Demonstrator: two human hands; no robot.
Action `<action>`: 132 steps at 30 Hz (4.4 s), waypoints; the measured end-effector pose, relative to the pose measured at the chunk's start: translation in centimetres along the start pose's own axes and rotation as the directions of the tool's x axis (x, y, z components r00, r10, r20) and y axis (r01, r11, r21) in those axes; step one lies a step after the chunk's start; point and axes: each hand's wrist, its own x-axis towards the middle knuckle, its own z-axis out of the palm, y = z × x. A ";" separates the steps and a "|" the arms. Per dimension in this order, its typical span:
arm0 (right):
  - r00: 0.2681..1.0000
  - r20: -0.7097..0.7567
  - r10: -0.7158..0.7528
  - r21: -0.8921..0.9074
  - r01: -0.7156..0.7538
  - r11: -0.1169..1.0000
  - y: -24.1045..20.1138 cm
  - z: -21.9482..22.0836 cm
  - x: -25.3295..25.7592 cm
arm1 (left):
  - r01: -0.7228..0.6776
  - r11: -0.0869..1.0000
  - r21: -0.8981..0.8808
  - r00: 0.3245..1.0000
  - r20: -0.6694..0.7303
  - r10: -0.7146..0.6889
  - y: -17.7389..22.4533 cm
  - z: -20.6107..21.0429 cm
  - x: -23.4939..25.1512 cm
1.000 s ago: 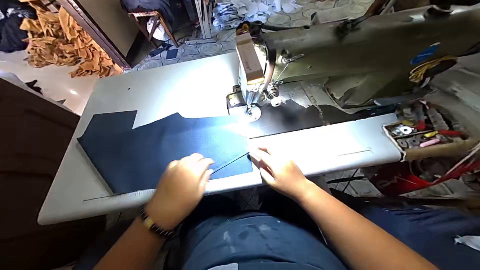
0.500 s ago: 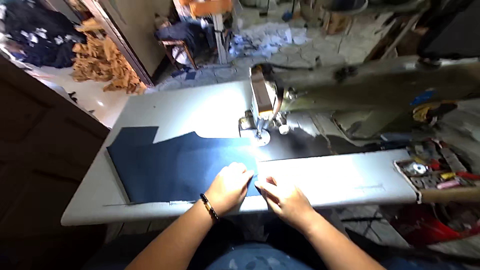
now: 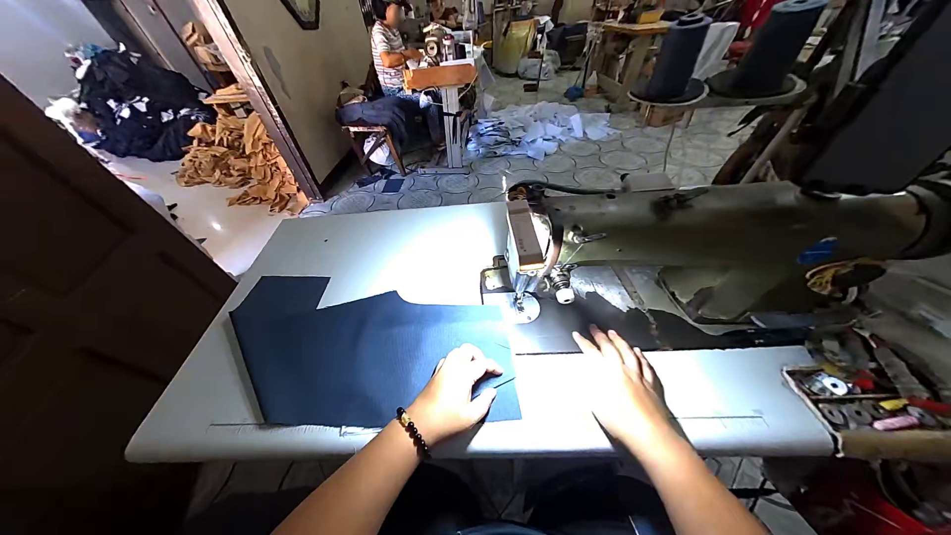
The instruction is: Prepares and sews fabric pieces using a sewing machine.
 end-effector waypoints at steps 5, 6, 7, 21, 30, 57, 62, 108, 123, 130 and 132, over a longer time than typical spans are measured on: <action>0.864 -0.285 -0.414 0.138 0.465 0.875 -1.8 4.8 -2.5 | 0.048 0.994 0.096 0.996 0.070 -0.055 1.3 -0.7 1.3; 0.841 -0.297 -0.453 0.081 0.495 0.865 -2.0 5.5 -2.8 | 0.043 0.993 0.114 0.995 0.086 -0.053 1.4 -0.9 1.4; 0.829 -0.313 -0.463 0.048 0.501 0.864 -1.9 5.9 -2.8 | 0.033 0.992 0.124 0.995 0.094 -0.045 1.5 -1.1 1.6; 0.856 -0.271 -0.439 0.092 0.478 0.874 -2.5 5.2 -2.9 | -0.337 0.843 0.419 0.911 -0.083 0.405 0.5 0.3 0.5; 0.862 -0.257 -0.437 0.110 0.475 0.873 -2.2 5.3 -2.9 | -0.351 0.817 0.458 0.911 -0.033 0.410 0.7 0.4 0.6; 0.824 -0.368 -0.430 0.070 0.486 0.871 -1.9 6.2 -2.8 | -0.284 0.857 0.430 0.942 -0.040 0.332 0.8 0.1 0.1; 0.835 -0.350 -0.424 0.074 0.476 0.876 -1.9 6.1 -2.8 | -0.283 0.898 0.338 0.943 -0.075 0.326 -0.2 0.5 -0.2; 0.875 -0.251 -0.415 0.124 0.454 0.882 -2.2 5.1 -2.9 | -0.231 0.854 0.465 0.939 -0.124 0.321 0.9 1.5 -0.9; 0.880 -0.303 -0.366 0.196 0.433 0.880 -2.2 5.8 -2.0 | -0.266 0.810 0.522 0.959 0.059 0.277 1.9 -0.6 0.1; 0.821 -0.039 -0.570 0.030 0.571 0.821 -3.2 4.9 -1.4 | -0.204 0.929 0.308 0.979 0.043 0.200 0.8 -0.4 -0.1; 0.846 0.051 -0.530 0.010 0.530 0.848 -2.7 4.4 -1.7 | -0.157 0.967 0.198 0.987 0.075 0.145 0.3 -0.3 -0.3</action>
